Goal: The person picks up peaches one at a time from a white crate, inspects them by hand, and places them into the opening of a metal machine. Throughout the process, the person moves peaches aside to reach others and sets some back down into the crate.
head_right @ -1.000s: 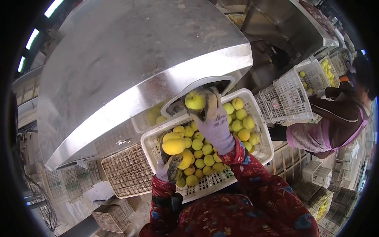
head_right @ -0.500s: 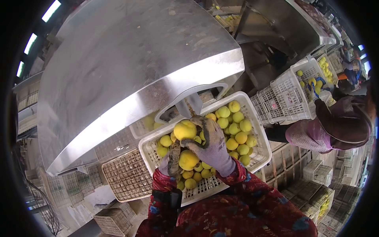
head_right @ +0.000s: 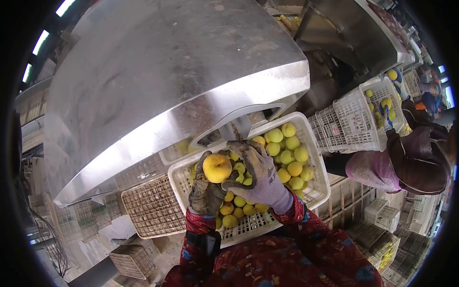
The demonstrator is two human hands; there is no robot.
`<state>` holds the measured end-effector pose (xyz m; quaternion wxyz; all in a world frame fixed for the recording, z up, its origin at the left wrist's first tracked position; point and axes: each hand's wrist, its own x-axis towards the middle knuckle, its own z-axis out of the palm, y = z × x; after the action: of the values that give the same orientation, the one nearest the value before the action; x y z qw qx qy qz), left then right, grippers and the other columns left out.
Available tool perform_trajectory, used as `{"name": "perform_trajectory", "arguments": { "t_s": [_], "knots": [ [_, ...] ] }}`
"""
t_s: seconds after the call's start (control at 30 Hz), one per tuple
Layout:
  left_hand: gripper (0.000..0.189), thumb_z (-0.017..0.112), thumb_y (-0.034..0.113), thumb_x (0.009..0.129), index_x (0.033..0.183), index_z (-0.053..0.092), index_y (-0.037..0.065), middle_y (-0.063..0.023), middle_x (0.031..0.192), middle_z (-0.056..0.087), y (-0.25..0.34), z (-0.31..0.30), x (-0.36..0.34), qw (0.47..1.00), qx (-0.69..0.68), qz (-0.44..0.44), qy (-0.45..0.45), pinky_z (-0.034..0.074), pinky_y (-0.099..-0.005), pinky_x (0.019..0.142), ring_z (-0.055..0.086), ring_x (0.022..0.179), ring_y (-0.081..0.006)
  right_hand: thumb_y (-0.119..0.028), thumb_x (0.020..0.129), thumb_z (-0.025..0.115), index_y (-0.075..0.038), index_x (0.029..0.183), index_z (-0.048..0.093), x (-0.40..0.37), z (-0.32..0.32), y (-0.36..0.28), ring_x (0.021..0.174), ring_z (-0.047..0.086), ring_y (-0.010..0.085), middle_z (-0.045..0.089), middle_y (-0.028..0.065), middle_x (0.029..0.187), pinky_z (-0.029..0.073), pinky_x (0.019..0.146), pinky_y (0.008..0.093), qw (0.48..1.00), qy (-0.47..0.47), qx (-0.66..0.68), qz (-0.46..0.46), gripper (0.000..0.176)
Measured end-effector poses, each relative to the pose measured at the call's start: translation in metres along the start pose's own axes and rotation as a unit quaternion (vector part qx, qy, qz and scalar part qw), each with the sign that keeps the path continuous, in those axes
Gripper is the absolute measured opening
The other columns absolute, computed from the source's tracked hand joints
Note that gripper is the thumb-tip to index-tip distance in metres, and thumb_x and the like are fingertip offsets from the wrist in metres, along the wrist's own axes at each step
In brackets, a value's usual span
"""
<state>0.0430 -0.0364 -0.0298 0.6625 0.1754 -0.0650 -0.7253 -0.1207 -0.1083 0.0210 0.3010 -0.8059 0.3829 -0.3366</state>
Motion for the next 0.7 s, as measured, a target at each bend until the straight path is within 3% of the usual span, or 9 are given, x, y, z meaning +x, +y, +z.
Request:
{"name": "perform_trajectory", "arguments": {
  "t_s": [0.1,0.23,0.33,0.43,0.47,0.57,0.6,0.67,0.7],
  "knots": [
    [0.073,0.067,0.027,0.093,0.152,0.029,0.009,-0.0196,0.145,0.043,-0.015,-0.011,0.007,1.0,0.016,-0.014,0.005,0.049,-0.0442,0.104,0.049,0.13,-0.0344,-0.031,0.063,0.088,-0.005,0.127,0.052,-0.012,0.023,0.003,0.112,0.054,0.0378,0.058,0.0141,0.122,0.044,0.095,0.0497,0.998,0.051,0.002,0.04,0.077],
    [0.071,0.065,0.025,0.094,0.152,0.028,0.008,-0.0192,0.147,0.041,-0.016,-0.017,0.007,0.994,0.107,0.011,0.027,0.053,-0.0407,0.1,0.05,0.13,-0.0336,-0.026,0.062,0.09,-0.005,0.128,0.052,-0.005,0.008,-0.003,0.115,0.054,0.038,0.058,0.0146,0.125,0.043,0.1,0.0496,0.998,0.006,0.033,0.051,0.079],
    [0.066,0.062,0.022,0.094,0.151,0.03,0.008,-0.0192,0.145,0.042,-0.023,-0.022,0.009,0.999,-0.005,0.03,-0.031,0.057,-0.0395,0.094,0.053,0.126,-0.034,-0.023,0.063,0.089,-0.004,0.128,0.053,-0.014,0.012,0.0,0.116,0.054,0.0382,0.058,0.0155,0.125,0.044,0.099,0.0487,0.995,0.079,-0.013,0.061,0.078],
    [0.061,0.059,0.02,0.094,0.148,0.034,0.007,-0.0189,0.142,0.047,-0.01,-0.003,0.016,0.999,-0.039,-0.029,-0.001,0.06,-0.0384,0.086,0.057,0.121,-0.0342,-0.021,0.063,0.09,-0.003,0.127,0.053,-0.012,0.009,0.003,0.114,0.056,0.0358,0.057,0.0165,0.125,0.049,0.095,0.0446,0.996,0.031,0.054,0.06,0.076],
    [0.059,0.061,0.027,0.094,0.144,0.039,0.005,-0.0183,0.138,0.051,-0.012,-0.001,0.015,0.999,-0.031,-0.006,0.038,0.06,-0.0376,0.082,0.059,0.117,-0.0319,-0.021,0.064,0.09,-0.003,0.125,0.053,-0.013,0.009,0.007,0.112,0.058,0.0348,0.058,0.0168,0.124,0.05,0.092,0.0435,0.994,0.026,0.077,0.068,0.074],
    [0.061,0.064,0.03,0.093,0.143,0.041,0.005,-0.0174,0.136,0.053,-0.006,-0.02,0.018,0.998,0.012,-0.056,0.037,0.06,-0.0382,0.082,0.059,0.117,-0.0317,-0.021,0.063,0.092,-0.002,0.122,0.054,-0.016,0.01,0.013,0.104,0.061,0.0326,0.058,0.0177,0.121,0.053,0.087,0.0407,0.99,0.031,0.108,0.09,0.072],
    [0.059,0.064,0.031,0.094,0.142,0.042,0.005,-0.0171,0.136,0.054,-0.006,-0.025,0.019,0.989,0.141,-0.035,0.032,0.059,-0.0394,0.083,0.059,0.118,-0.0317,-0.021,0.063,0.092,-0.002,0.121,0.054,-0.015,0.01,0.01,0.102,0.062,0.0324,0.057,0.0181,0.12,0.053,0.086,0.0402,0.99,0.046,0.094,0.095,0.072],
    [0.057,0.062,0.032,0.096,0.142,0.043,0.004,-0.0165,0.135,0.055,-0.006,-0.034,0.02,0.921,0.39,0.01,0.02,0.057,-0.0417,0.086,0.058,0.119,-0.0317,-0.021,0.062,0.093,-0.001,0.12,0.053,-0.011,0.014,0.009,0.097,0.063,0.0327,0.057,0.0185,0.117,0.054,0.084,0.04,0.99,0.097,0.041,0.097,0.073],
    [0.052,0.06,0.031,0.097,0.139,0.046,0.004,-0.0168,0.133,0.056,-0.005,-0.033,0.02,0.933,0.357,-0.001,0.038,0.057,-0.0418,0.086,0.06,0.116,-0.0308,-0.022,0.062,0.092,-0.001,0.12,0.053,-0.005,0.018,0.01,0.096,0.063,0.0331,0.057,0.0187,0.116,0.054,0.083,0.0402,0.987,0.13,0.002,0.094,0.073]
  ]
}}
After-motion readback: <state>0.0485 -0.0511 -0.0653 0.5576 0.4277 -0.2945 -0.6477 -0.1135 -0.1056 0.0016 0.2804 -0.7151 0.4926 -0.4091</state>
